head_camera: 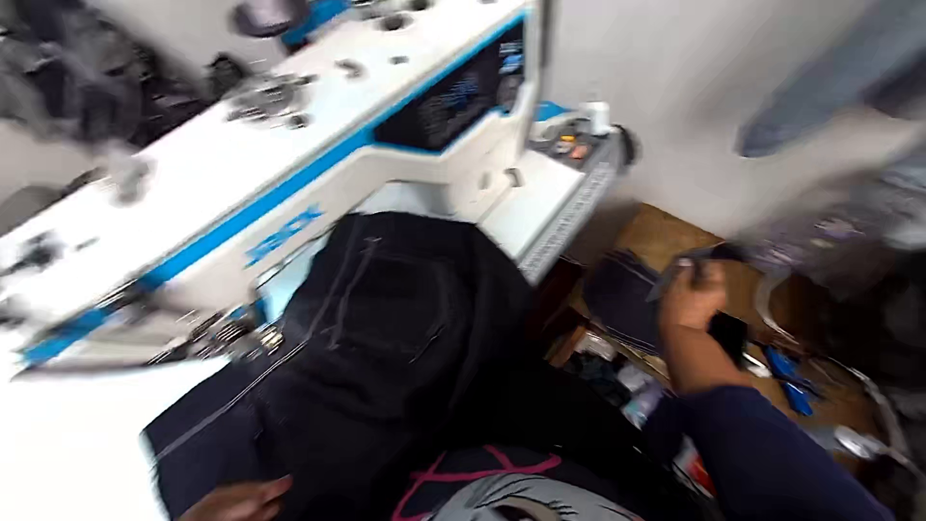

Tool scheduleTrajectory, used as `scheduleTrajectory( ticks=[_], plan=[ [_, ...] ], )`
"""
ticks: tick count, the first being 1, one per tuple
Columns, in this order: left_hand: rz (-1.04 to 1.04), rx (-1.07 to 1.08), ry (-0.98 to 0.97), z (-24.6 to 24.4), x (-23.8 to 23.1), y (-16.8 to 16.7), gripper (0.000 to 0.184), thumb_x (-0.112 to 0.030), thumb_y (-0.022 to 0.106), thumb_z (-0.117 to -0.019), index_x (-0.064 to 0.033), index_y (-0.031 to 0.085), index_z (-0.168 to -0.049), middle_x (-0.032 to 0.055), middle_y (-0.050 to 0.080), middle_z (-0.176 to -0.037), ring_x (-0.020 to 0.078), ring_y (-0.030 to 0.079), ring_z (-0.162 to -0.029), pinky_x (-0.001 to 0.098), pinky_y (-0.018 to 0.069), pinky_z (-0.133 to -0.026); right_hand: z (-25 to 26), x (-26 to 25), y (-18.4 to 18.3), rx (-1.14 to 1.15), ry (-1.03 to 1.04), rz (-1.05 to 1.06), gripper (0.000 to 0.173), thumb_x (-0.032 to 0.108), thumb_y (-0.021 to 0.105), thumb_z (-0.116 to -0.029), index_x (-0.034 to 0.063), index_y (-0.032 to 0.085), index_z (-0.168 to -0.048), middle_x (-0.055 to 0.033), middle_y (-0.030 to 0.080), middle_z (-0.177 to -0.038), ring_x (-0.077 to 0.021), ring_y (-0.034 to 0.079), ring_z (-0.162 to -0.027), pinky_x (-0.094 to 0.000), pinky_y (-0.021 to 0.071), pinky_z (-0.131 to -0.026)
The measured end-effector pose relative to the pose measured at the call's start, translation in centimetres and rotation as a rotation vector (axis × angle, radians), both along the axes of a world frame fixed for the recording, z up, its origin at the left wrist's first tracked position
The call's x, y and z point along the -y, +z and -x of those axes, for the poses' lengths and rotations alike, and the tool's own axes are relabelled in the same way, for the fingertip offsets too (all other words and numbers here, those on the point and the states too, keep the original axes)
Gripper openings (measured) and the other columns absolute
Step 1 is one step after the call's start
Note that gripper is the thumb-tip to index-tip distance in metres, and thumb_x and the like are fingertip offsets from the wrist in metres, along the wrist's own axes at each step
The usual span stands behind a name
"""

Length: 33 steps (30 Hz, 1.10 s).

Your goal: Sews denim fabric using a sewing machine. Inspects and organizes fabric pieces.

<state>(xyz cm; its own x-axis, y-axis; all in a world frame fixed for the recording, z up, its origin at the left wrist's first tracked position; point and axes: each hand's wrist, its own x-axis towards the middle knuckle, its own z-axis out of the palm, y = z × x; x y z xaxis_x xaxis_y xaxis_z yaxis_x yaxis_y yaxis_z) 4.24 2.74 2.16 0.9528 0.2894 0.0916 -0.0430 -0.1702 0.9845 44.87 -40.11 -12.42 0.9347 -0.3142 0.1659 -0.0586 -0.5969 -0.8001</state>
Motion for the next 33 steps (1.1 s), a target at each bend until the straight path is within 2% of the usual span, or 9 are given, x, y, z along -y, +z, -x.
scheduleTrajectory(
  ticks=[3,6,8,10,16,20,23,28,33],
  plan=[
    [0.180,-0.096,0.207,-0.6,2.6,0.8,0.061,-0.066,0.030,-0.1021,-0.0320,0.079,-0.091,-0.0114,0.078,-0.092,0.0042,0.074,-0.085,0.0232,0.0621,-0.074,5.5,-8.2,5.8,0.541,0.640,0.125,0.040,0.019,0.049,-0.1062,-0.0194,0.060,-0.099,-0.0357,0.064,-0.089,-0.0392,0.066,-0.081,-0.0505,0.0544,-0.076],
    [0.394,-0.065,0.177,-1.5,2.8,0.9,0.090,-0.088,0.037,-0.0836,-0.0170,0.069,-0.128,0.0024,0.076,-0.116,0.0168,0.076,-0.096,0.0317,0.0630,-0.073,13.1,-17.1,9.5,0.922,1.261,0.147,0.025,0.021,0.047,-0.1050,0.0137,0.070,-0.100,-0.0082,0.060,-0.070,-0.0243,0.061,-0.067,-0.0380,0.0497,-0.061],
    [0.417,-0.098,0.323,-2.2,2.9,1.0,0.085,-0.071,0.061,-0.0873,-0.0093,0.049,-0.144,0.0022,0.073,-0.118,0.0142,0.074,-0.097,0.0327,0.0633,-0.076,17.8,-22.4,10.8,1.050,1.678,0.164,0.022,0.014,0.046,-0.1055,0.0156,0.068,-0.109,-0.0033,0.061,-0.073,-0.0225,0.061,-0.068,-0.0370,0.0507,-0.063],
    [0.397,-0.207,0.559,-2.6,2.6,0.7,0.065,-0.015,0.072,-0.0939,-0.0040,0.043,-0.151,0.0096,0.071,-0.119,0.0146,0.072,-0.097,0.0319,0.0614,-0.085,20.5,-26.2,10.8,1.107,1.962,0.191,0.023,0.006,0.051,-0.1007,0.0113,0.070,-0.112,-0.0042,0.064,-0.074,-0.0233,0.062,-0.066,-0.0376,0.0501,-0.059],
    [0.337,-0.277,0.791,0.4,-0.9,-0.9,0.048,0.007,0.065,-0.0934,-0.0004,0.055,-0.140,0.0125,0.072,-0.114,0.0147,0.073,-0.093,0.0304,0.0613,-0.082,19.4,-30.3,9.4,0.759,1.869,0.351,0.059,-0.013,0.066,-0.0764,0.0144,0.070,-0.129,-0.0125,0.071,-0.124,-0.0384,0.068,-0.115,-0.0613,0.0543,-0.090],
    [-0.034,-0.341,0.789,-1.6,-3.9,-2.3,0.048,-0.004,0.074,-0.0925,-0.0029,0.060,-0.139,0.0138,0.070,-0.124,0.0192,0.069,-0.108,0.0388,0.0554,-0.096,18.6,-33.6,10.6,0.481,1.904,0.570,0.050,-0.009,0.069,-0.0839,0.0146,0.073,-0.128,-0.0094,0.062,-0.144,-0.0351,0.050,-0.141,-0.0579,0.0406,-0.112],
    [-0.397,-0.359,0.789,-0.9,-4.9,-4.9,0.047,-0.013,0.077,-0.0917,-0.0043,0.063,-0.136,0.0178,0.070,-0.127,0.0321,0.068,-0.115,0.0554,0.0506,-0.101,18.9,-32.8,8.4,0.438,1.881,0.490,0.047,-0.012,0.062,-0.0857,0.0098,0.074,-0.125,-0.0105,0.066,-0.138,-0.0334,0.054,-0.138,-0.0543,0.0425,-0.113],
    [-0.415,-0.369,0.847,0.7,-4.5,-6.4,0.051,-0.014,0.084,-0.0847,-0.0083,0.066,-0.132,0.0126,0.073,-0.096,0.0222,0.068,-0.079,0.0462,0.0556,-0.077,19.8,-31.3,7.3,0.527,1.811,0.432,0.054,-0.014,0.059,-0.0813,0.0124,0.073,-0.127,-0.0076,0.069,-0.136,-0.0300,0.060,-0.132,-0.0511,0.0488,-0.108],
    [-0.385,-0.479,0.791,0.2,-5.8,-5.4,0.049,-0.015,0.081,-0.0890,-0.0099,0.064,-0.135,0.0141,0.074,-0.110,0.0274,0.071,-0.097,0.0519,0.0546,-0.090,20.6,-32.0,7.8,0.467,1.813,0.486,0.060,-0.011,0.067,-0.0743,0.0136,0.072,-0.129,-0.0111,0.065,-0.139,-0.0364,0.054,-0.137,-0.0578,0.0470,-0.105]
  ],
)
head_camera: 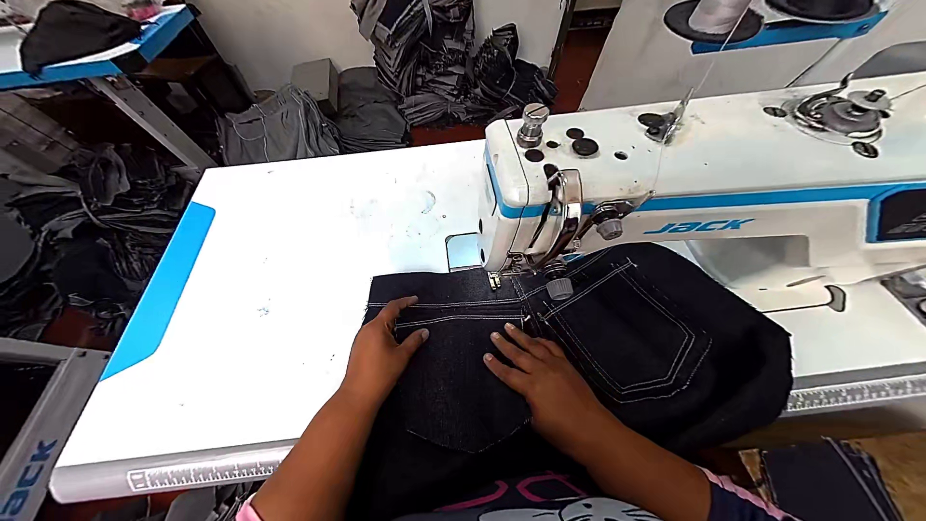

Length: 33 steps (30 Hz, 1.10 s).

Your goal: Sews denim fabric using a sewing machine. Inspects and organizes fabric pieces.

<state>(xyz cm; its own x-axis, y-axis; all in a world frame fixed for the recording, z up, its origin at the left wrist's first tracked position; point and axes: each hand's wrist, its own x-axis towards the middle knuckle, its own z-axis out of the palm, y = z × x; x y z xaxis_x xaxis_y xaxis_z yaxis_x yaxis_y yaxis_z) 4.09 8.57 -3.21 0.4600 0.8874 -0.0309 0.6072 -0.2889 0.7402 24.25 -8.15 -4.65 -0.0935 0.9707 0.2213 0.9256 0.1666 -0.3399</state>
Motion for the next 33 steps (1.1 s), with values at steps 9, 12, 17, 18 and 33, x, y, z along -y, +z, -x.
scheduleTrajectory(
  ticks=[9,12,17,18,33],
  plan=[
    [0.128,-0.045,-0.073,0.0,-0.7,0.9,0.045,-0.017,0.079,-0.0900,-0.0111,0.065,-0.133,0.0099,0.074,-0.103,0.0201,0.070,-0.090,0.0424,0.0565,-0.087,-0.2,0.8,-1.8,0.018,-0.002,-0.169,0.060,-0.005,0.067,-0.0669,0.0110,0.072,-0.124,-0.0140,0.066,-0.137,-0.0419,0.059,-0.131,-0.0559,0.0508,-0.103],
    [0.166,-0.033,-0.078,0.0,-0.9,0.9,0.044,-0.013,0.080,-0.0881,-0.0104,0.066,-0.129,0.0085,0.074,-0.101,0.0179,0.071,-0.090,0.0394,0.0569,-0.086,-0.3,0.9,-1.7,0.041,0.031,-0.153,0.062,-0.002,0.073,-0.0636,0.0109,0.073,-0.124,-0.0150,0.066,-0.137,-0.0425,0.059,-0.130,-0.0571,0.0507,-0.102],
    [0.183,-0.100,-0.141,0.2,-1.4,1.3,0.043,-0.014,0.080,-0.0880,-0.0122,0.066,-0.129,0.0081,0.072,-0.101,0.0184,0.069,-0.092,0.0411,0.0553,-0.088,-0.6,1.2,-1.7,0.019,0.076,-0.162,0.058,-0.001,0.070,-0.0676,0.0090,0.072,-0.125,-0.0135,0.066,-0.138,-0.0378,0.057,-0.134,-0.0543,0.0474,-0.108],
    [0.181,-0.089,-0.141,0.2,-1.4,1.3,0.043,-0.013,0.081,-0.0871,-0.0121,0.067,-0.128,0.0073,0.072,-0.100,0.0172,0.069,-0.090,0.0395,0.0555,-0.086,-0.6,1.3,-1.7,0.015,0.079,-0.158,0.058,-0.001,0.070,-0.0682,0.0090,0.071,-0.125,-0.0135,0.065,-0.139,-0.0380,0.057,-0.135,-0.0544,0.0472,-0.108],
    [0.232,-0.139,-0.135,0.0,-2.0,2.1,0.047,-0.011,0.084,-0.0843,-0.0108,0.066,-0.127,0.0049,0.069,-0.089,0.0149,0.066,-0.080,0.0341,0.0546,-0.078,-0.3,1.2,-1.4,-0.020,0.051,-0.139,0.066,-0.004,0.076,-0.0583,0.0086,0.073,-0.123,-0.0141,0.066,-0.138,-0.0419,0.056,-0.134,-0.0568,0.0472,-0.107]
  ],
)
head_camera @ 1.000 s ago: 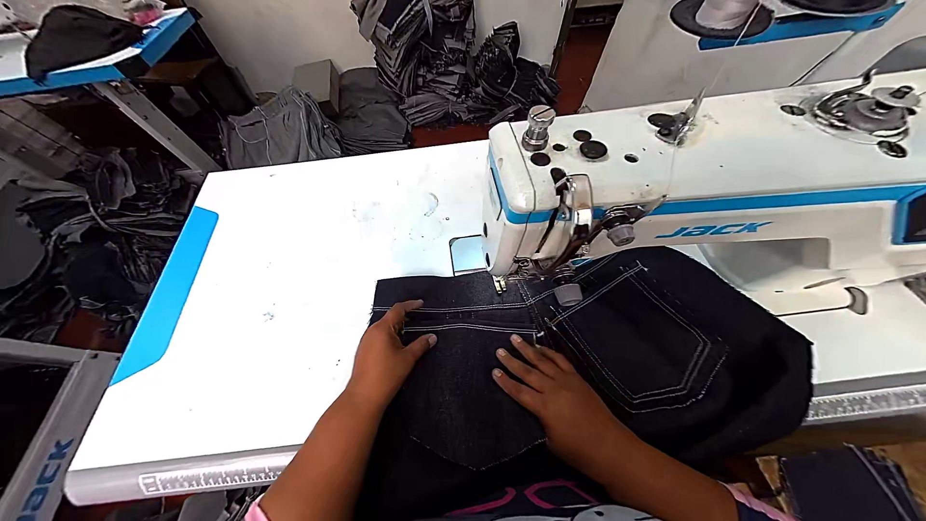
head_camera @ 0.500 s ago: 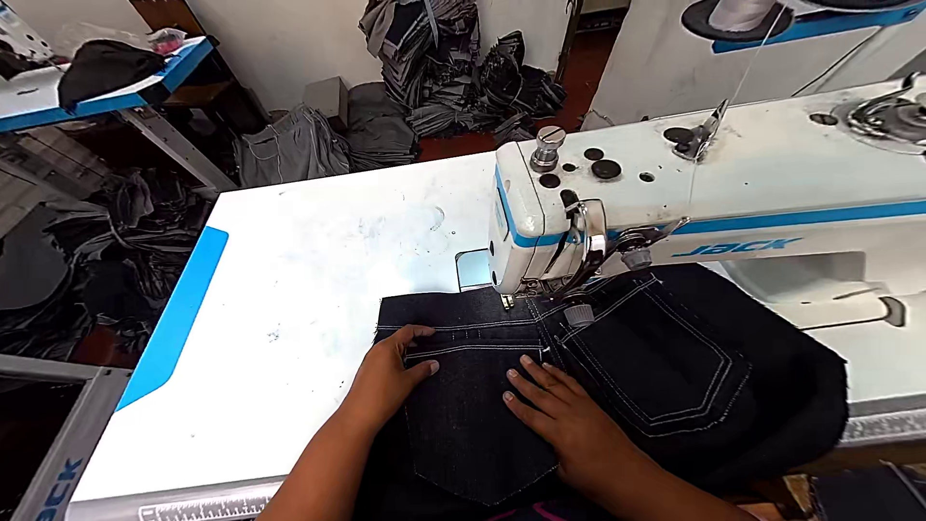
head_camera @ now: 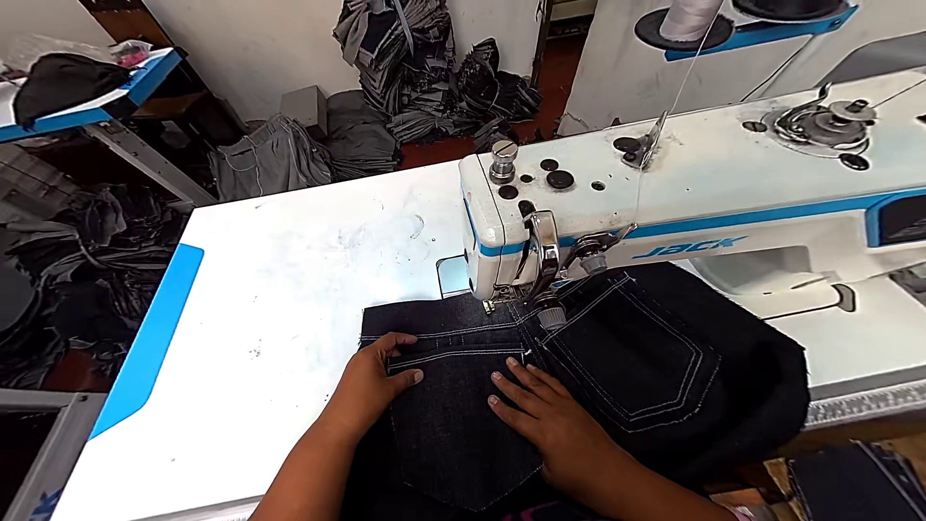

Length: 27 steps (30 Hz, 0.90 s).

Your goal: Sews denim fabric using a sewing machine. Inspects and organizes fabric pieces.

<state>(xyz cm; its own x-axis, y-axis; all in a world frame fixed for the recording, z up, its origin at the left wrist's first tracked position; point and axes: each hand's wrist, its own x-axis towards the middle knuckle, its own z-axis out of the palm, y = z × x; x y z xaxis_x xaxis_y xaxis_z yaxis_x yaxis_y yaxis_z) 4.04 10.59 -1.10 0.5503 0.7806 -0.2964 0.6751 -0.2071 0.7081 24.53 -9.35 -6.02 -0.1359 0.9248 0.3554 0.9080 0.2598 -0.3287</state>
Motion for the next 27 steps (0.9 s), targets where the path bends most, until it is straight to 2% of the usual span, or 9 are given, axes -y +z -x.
scheduleTrajectory(
  ticks=[3,5,8,12,16,19,22,24,27],
  plan=[
    [-0.251,-0.167,-0.023,-1.3,2.0,1.5,0.048,-0.016,0.082,-0.0878,-0.0062,0.065,-0.132,0.0169,0.066,-0.117,0.0324,0.064,-0.107,0.0505,0.0524,-0.094,0.0,-0.2,-0.1,-0.040,-0.004,0.009,0.064,-0.005,0.074,-0.0604,0.0081,0.074,-0.123,-0.0154,0.066,-0.138,-0.0447,0.056,-0.133,-0.0613,0.0470,-0.106],
    [-0.498,-0.105,-0.104,-2.7,5.3,1.2,0.042,-0.013,0.074,-0.0911,-0.0037,0.068,-0.131,0.0234,0.062,-0.132,0.0437,0.060,-0.121,0.0614,0.0486,-0.099,0.1,-0.2,-0.1,-0.044,-0.008,0.010,0.054,0.002,0.069,-0.0685,0.0094,0.075,-0.122,-0.0152,0.067,-0.136,-0.0435,0.058,-0.132,-0.0612,0.0477,-0.105],
    [-0.586,0.077,-0.342,-4.1,8.7,-2.5,0.034,-0.012,0.051,-0.1024,-0.0080,0.070,-0.131,0.0121,0.061,-0.145,0.0314,0.053,-0.140,0.0554,0.0400,-0.115,0.2,0.0,-0.2,-0.044,-0.013,0.003,0.050,0.005,0.066,-0.0712,0.0100,0.076,-0.120,-0.0143,0.068,-0.135,-0.0427,0.058,-0.132,-0.0603,0.0479,-0.105],
    [-0.576,0.000,-0.506,-3.2,8.1,-2.9,0.044,-0.019,0.037,-0.1071,-0.0088,0.060,-0.143,0.0082,0.051,-0.156,0.0260,0.039,-0.150,0.0515,0.0265,-0.124,0.2,0.0,0.1,-0.069,-0.018,0.012,0.052,-0.004,0.062,-0.0719,0.0087,0.076,-0.120,-0.0152,0.068,-0.135,-0.0442,0.058,-0.131,-0.0599,0.0472,-0.106],
    [-0.506,-0.183,-0.648,-3.3,7.8,-1.9,0.063,-0.046,0.027,-0.1099,-0.0058,0.039,-0.158,0.0119,0.031,-0.167,0.0282,0.021,-0.158,0.0517,0.0126,-0.127,0.2,-0.1,0.3,-0.086,-0.018,0.025,0.053,-0.010,0.061,-0.0716,0.0074,0.077,-0.119,-0.0165,0.067,-0.136,-0.0447,0.057,-0.132,-0.0599,0.0467,-0.107],
    [-0.418,-0.282,-0.731,-3.4,7.2,-1.0,0.084,-0.065,0.030,-0.1036,-0.0056,0.026,-0.163,0.0141,0.018,-0.171,0.0274,0.009,-0.160,0.0508,0.0043,-0.128,0.3,-0.2,0.3,-0.094,-0.029,0.024,0.053,-0.009,0.057,-0.0730,0.0081,0.077,-0.119,-0.0160,0.067,-0.135,-0.0444,0.058,-0.132,-0.0600,0.0472,-0.107],
    [-0.390,-0.380,-0.773,-3.8,7.1,-0.4,0.101,-0.077,0.036,-0.0950,-0.0056,0.017,-0.164,0.0149,0.007,-0.173,0.0277,-0.002,-0.161,0.0505,-0.0016,-0.128,0.1,-0.4,1.2,-0.151,-0.042,0.070,0.045,-0.004,0.052,-0.0818,0.0091,0.079,-0.114,-0.0153,0.068,-0.134,-0.0429,0.059,-0.131,-0.0594,0.0474,-0.107],
    [-0.357,-0.412,-0.765,-3.9,7.2,-0.2,0.108,-0.081,0.041,-0.0903,-0.0089,0.013,-0.165,0.0132,0.001,-0.173,0.0292,-0.009,-0.160,0.0524,-0.0060,-0.127,-0.1,-0.2,2.8,-0.219,-0.051,0.251,0.044,0.000,0.046,-0.0904,0.0067,0.076,-0.123,-0.0149,0.063,-0.142,-0.0400,0.051,-0.140,-0.0572,0.0398,-0.114],
    [-0.363,-0.369,-0.723,-3.8,7.2,-0.4,0.102,-0.081,0.047,-0.0879,-0.0197,0.022,-0.165,0.0074,0.007,-0.174,0.0285,-0.006,-0.160,0.0569,-0.0060,-0.125,-0.1,0.6,2.4,-0.054,-0.165,0.286,0.051,0.032,0.038,-0.1040,0.0080,0.062,-0.142,-0.0133,0.052,-0.154,-0.0362,0.040,-0.149,-0.0610,0.0261,-0.121]
  ],
)
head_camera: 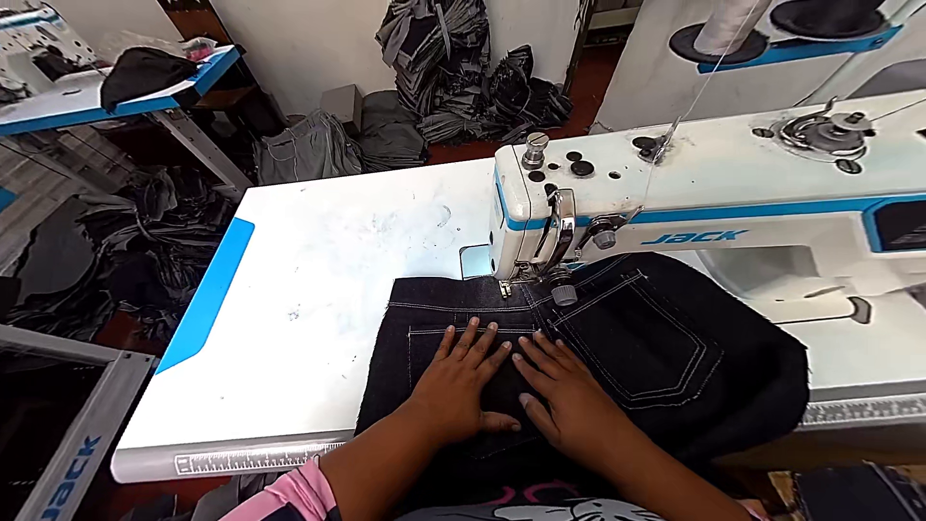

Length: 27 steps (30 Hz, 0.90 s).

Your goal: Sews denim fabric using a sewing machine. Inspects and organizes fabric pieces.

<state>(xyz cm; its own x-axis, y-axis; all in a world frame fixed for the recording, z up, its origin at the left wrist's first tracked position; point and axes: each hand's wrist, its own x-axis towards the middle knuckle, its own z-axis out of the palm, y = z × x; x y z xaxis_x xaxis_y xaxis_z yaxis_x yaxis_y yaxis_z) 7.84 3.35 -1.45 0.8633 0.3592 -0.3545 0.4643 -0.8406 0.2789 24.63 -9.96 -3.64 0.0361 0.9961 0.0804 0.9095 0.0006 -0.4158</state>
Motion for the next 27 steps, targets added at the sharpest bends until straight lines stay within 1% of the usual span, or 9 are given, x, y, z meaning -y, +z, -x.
scheduleTrajectory(
  ticks=[2,5,7,9,14,17,22,25,27],
  plan=[
    [-0.009,0.021,0.011,0.0,-0.2,0.0,0.097,-0.081,0.047,-0.0874,-0.0252,0.027,-0.164,0.0045,0.012,-0.174,0.0280,-0.004,-0.160,0.0584,-0.0039,-0.125,-0.3,0.0,-1.9,0.180,-0.079,-0.126,0.063,0.055,0.029,-0.1048,0.0186,0.061,-0.144,-0.0077,0.054,-0.153,-0.0382,0.041,-0.148,-0.0782,0.0206,-0.113],
    [-0.038,0.049,0.060,-0.7,-1.2,-0.6,0.094,-0.082,0.049,-0.0867,-0.0284,0.031,-0.163,0.0012,0.014,-0.173,0.0260,-0.001,-0.161,0.0582,-0.0013,-0.126,-2.3,-1.6,-1.6,0.124,-0.062,0.001,0.066,0.066,0.033,-0.1019,0.0261,0.057,-0.149,0.0007,0.047,-0.160,-0.0326,0.031,-0.154,-0.0819,0.0076,-0.113],
    [-0.081,0.076,0.082,-1.2,-2.2,-1.0,0.095,-0.082,0.050,-0.0858,-0.0280,0.033,-0.162,0.0015,0.015,-0.173,0.0265,0.001,-0.161,0.0587,-0.0005,-0.126,-3.7,-3.4,-1.0,0.051,-0.011,0.045,0.064,0.064,0.048,-0.0983,0.0241,0.057,-0.148,0.0001,0.046,-0.160,-0.0316,0.028,-0.155,-0.0795,0.0031,-0.115],
    [-0.100,0.051,0.094,-1.8,-3.1,-0.8,0.097,-0.084,0.049,-0.0853,-0.0289,0.030,-0.163,0.0003,0.013,-0.174,0.0256,-0.001,-0.161,0.0582,-0.0020,-0.126,-4.7,-4.7,-0.7,0.033,0.022,0.033,0.064,0.062,0.056,-0.0954,0.0230,0.060,-0.146,-0.0008,0.047,-0.159,-0.0315,0.030,-0.155,-0.0779,0.0032,-0.116],
    [-0.093,0.028,0.104,-2.2,-3.7,-0.6,0.098,-0.083,0.049,-0.0855,-0.0281,0.028,-0.164,0.0004,0.011,-0.174,0.0260,-0.001,-0.161,0.0582,-0.0025,-0.125,-5.4,-5.7,-0.3,0.018,0.051,0.053,0.064,0.061,0.060,-0.0941,0.0226,0.061,-0.145,-0.0016,0.048,-0.159,-0.0310,0.029,-0.155,-0.0772,0.0018,-0.117],
    [-0.080,-0.018,0.061,-2.2,-3.9,-0.1,0.099,-0.081,0.049,-0.0881,-0.0252,0.022,-0.165,0.0006,0.006,-0.174,0.0271,-0.007,-0.160,0.0599,-0.0056,-0.124,-5.4,-5.8,-0.3,0.009,0.054,0.039,0.063,0.059,0.063,-0.0930,0.0215,0.062,-0.144,-0.0035,0.049,-0.158,-0.0323,0.030,-0.154,-0.0773,0.0023,-0.117],
    [-0.083,-0.018,-0.005,-1.9,-4.3,-0.1,0.095,-0.076,0.051,-0.0910,-0.0250,0.022,-0.165,0.0003,0.007,-0.174,0.0279,-0.009,-0.160,0.0632,-0.0080,-0.122,-5.5,-6.0,-0.4,0.025,0.064,0.046,0.064,0.060,0.062,-0.0937,0.0212,0.061,-0.145,-0.0030,0.048,-0.159,-0.0308,0.030,-0.155,-0.0762,0.0014,-0.117],
    [-0.089,-0.039,0.003,-2.1,-4.3,0.0,0.096,-0.077,0.051,-0.0900,-0.0260,0.021,-0.166,-0.0010,0.006,-0.174,0.0277,-0.008,-0.160,0.0628,-0.0076,-0.123,-3.6,-5.2,1.3,0.073,-0.009,0.233,0.058,0.053,0.052,-0.1028,0.0234,0.051,-0.153,0.0001,0.038,-0.165,-0.0304,0.017,-0.159,-0.0764,-0.0025,-0.117],
    [-0.079,-0.059,-0.002,-2.3,-4.7,0.3,0.096,-0.077,0.051,-0.0902,-0.0266,0.020,-0.166,-0.0023,0.004,-0.174,0.0269,-0.010,-0.160,0.0622,-0.0086,-0.123,-1.1,-3.2,2.1,0.061,-0.060,0.330,0.053,0.045,0.040,-0.1089,0.0230,0.043,-0.158,-0.0003,0.031,-0.168,-0.0362,0.007,-0.159,-0.0809,-0.0039,-0.114]
  ],
)
